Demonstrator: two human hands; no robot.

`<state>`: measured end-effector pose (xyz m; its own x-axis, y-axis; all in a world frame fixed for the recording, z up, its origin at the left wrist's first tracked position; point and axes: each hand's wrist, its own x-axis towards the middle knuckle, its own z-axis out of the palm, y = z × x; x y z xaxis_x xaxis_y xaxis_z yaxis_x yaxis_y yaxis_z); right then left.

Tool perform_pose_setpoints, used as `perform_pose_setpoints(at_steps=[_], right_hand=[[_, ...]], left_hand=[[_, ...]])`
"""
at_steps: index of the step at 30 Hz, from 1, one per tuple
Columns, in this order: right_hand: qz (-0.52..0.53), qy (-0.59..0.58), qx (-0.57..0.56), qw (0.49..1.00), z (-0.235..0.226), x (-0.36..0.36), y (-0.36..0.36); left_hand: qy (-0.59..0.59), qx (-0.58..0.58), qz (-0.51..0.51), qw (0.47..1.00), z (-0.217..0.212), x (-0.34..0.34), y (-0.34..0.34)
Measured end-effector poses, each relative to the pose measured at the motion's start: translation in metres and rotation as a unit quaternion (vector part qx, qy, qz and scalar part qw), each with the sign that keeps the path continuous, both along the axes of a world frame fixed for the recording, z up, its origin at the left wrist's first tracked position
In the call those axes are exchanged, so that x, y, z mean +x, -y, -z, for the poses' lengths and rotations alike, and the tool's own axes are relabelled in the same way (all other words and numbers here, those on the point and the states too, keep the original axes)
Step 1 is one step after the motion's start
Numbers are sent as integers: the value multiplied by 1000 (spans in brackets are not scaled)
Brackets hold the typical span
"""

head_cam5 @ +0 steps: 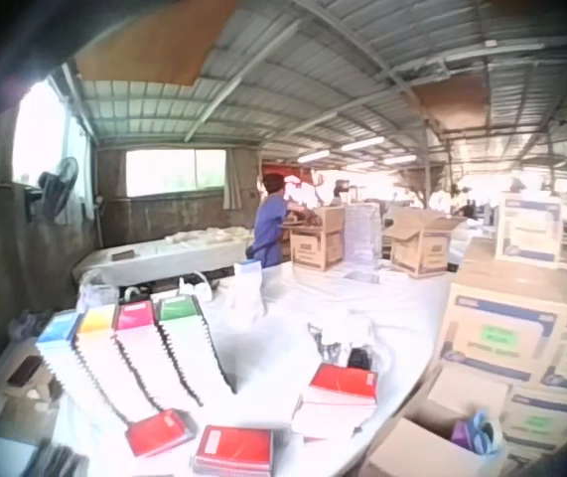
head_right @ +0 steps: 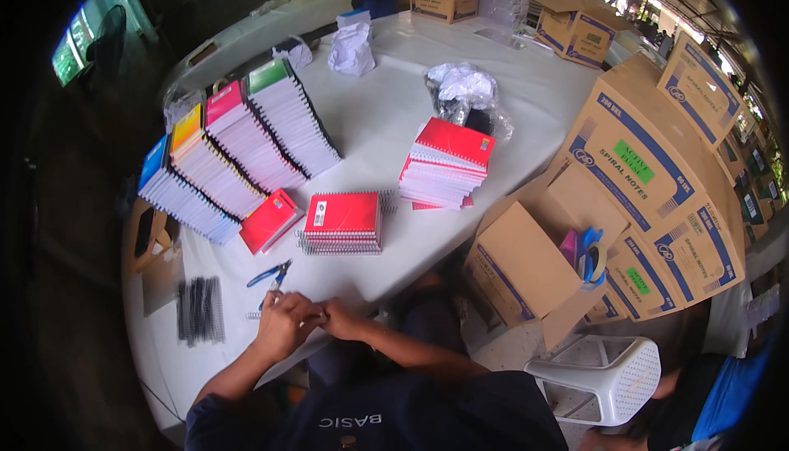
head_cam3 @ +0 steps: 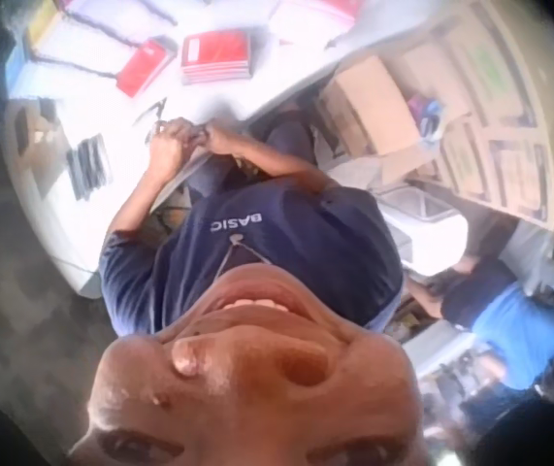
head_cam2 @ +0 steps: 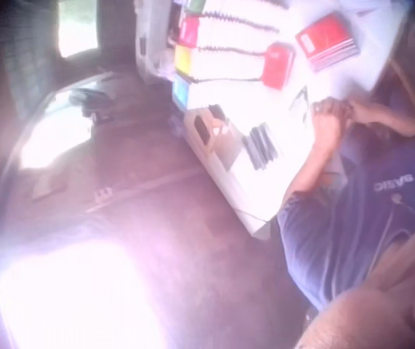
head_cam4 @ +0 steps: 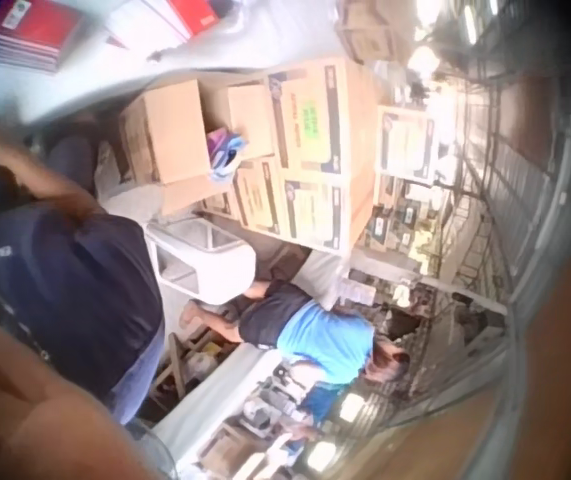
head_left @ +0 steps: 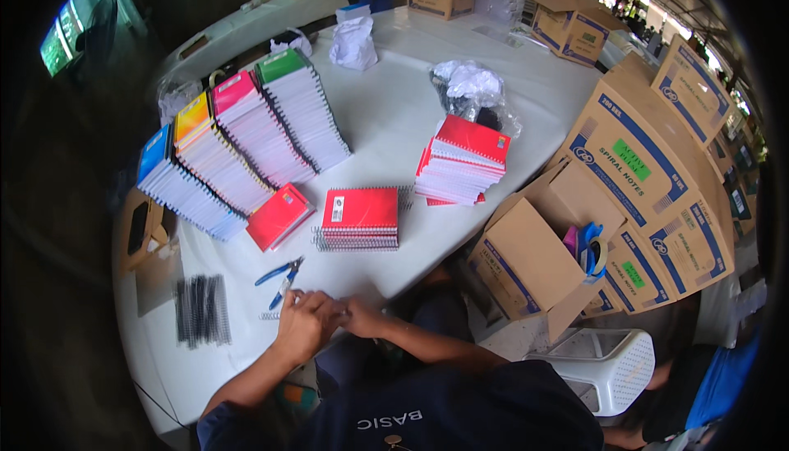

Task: The person inserts a spiral binding into the punched holes of a notebook, twists the wire to secure it, and then places the assembled notebook onto a stack.

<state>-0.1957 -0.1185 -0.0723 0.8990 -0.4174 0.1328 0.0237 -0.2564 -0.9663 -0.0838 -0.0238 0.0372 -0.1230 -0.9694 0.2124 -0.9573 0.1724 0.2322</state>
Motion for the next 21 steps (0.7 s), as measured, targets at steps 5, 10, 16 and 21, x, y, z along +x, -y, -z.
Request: perform_pose_setpoints(at_steps=[5, 10, 16, 21], right_hand=[[27, -127, 77, 989, -27, -4, 2], [10, 59, 157, 986, -3, 1, 4], [-6, -17, 97, 995, 6, 3, 8], [4, -28, 92, 995, 2, 3, 8]], left_hand=[[10, -47, -29, 998, -3, -3, 12], [-41, -2, -24, 999, -8, 0, 22], [-41, -2, -26, 999, 0, 1, 16], [-35, 13, -40, 999, -4, 0, 20]])
